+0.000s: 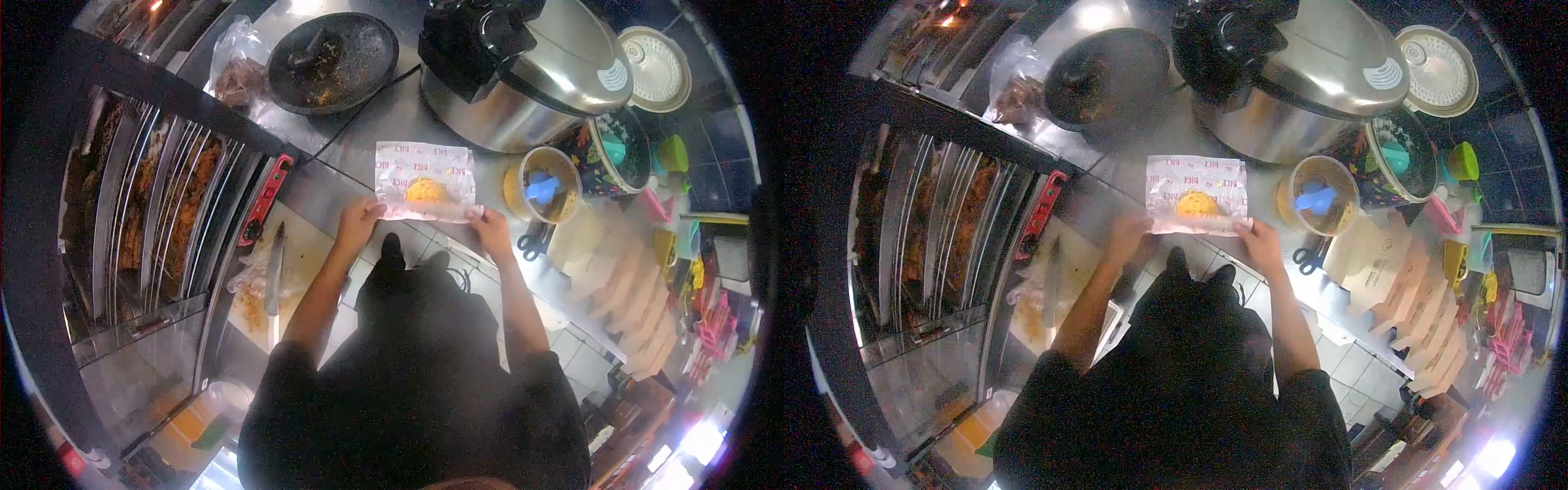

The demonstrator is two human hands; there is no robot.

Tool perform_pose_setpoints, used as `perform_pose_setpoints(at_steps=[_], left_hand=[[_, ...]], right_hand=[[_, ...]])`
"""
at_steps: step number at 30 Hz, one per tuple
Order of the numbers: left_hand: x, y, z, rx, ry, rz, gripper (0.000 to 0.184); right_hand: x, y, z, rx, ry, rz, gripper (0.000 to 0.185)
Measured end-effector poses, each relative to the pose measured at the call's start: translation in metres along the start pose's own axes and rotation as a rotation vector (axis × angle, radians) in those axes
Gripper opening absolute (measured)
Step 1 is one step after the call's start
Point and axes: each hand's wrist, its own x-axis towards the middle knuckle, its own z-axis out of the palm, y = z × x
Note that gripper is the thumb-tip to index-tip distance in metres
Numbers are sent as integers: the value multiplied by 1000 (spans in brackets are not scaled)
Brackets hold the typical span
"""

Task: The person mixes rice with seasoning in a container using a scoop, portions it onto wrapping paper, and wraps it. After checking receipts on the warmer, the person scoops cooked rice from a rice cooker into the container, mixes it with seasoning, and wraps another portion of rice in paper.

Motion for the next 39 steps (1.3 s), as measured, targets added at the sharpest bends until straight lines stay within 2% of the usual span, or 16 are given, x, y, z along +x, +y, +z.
perform_pose_setpoints(at_steps=[2, 5, 9, 13, 15, 17, 18, 21, 23, 25, 27, 29, 33, 36, 38, 39], left_hand=[[16, -8, 4, 24, 13, -79, 23], [25, 13, 9, 248, 88, -66, 29], [35, -1, 10, 670, 137, 48, 35], [41, 0, 6, 556, 102, -87, 34], [41, 68, 0, 900, 173, 33, 41], [39, 84, 18, 647, 105, 374, 57], [41, 89, 31, 653, 103, 370, 57], [54, 96, 53, 851, 30, 580, 67], [63, 88, 61, 880, -53, 497, 69], [73, 74, 60, 910, -66, 563, 68], [78, 62, 57, 932, -109, 634, 67], [105, 61, 62, 680, -72, 509, 69], [150, 73, 73, 789, -94, 521, 68], [173, 87, 74, 940, -301, 424, 57], [184, 98, 69, 977, -605, 272, 40], [187, 93, 65, 989, -602, 261, 40]], right_hand=[[20, 14, 18, 334, 153, -45, 25], [42, 27, 29, 280, 187, 100, 30], [51, 38, 34, 84, 288, -2, 33], [45, 27, 34, 79, 311, -2, 36], [41, 18, 30, 102, 329, 1, 38], [39, 17, 34, 141, 338, 55, 36], [38, 14, 35, 145, 333, 58, 36], [25, -6, 36, 4, 388, 162, 28], [2, -22, 47, -536, 827, -210, 26], [2, -7, 56, -466, 109, -207, 37], [-9, -7, 86, -660, 329, -700, 39], [-13, -27, 94, -680, 319, -628, 41], [-9, -29, 101, -701, 292, -552, 46], [-10, -29, 101, -710, 262, -537, 50], [-6, -23, 103, -713, 315, -556, 56], [-6, -23, 105, -717, 365, -568, 63]])
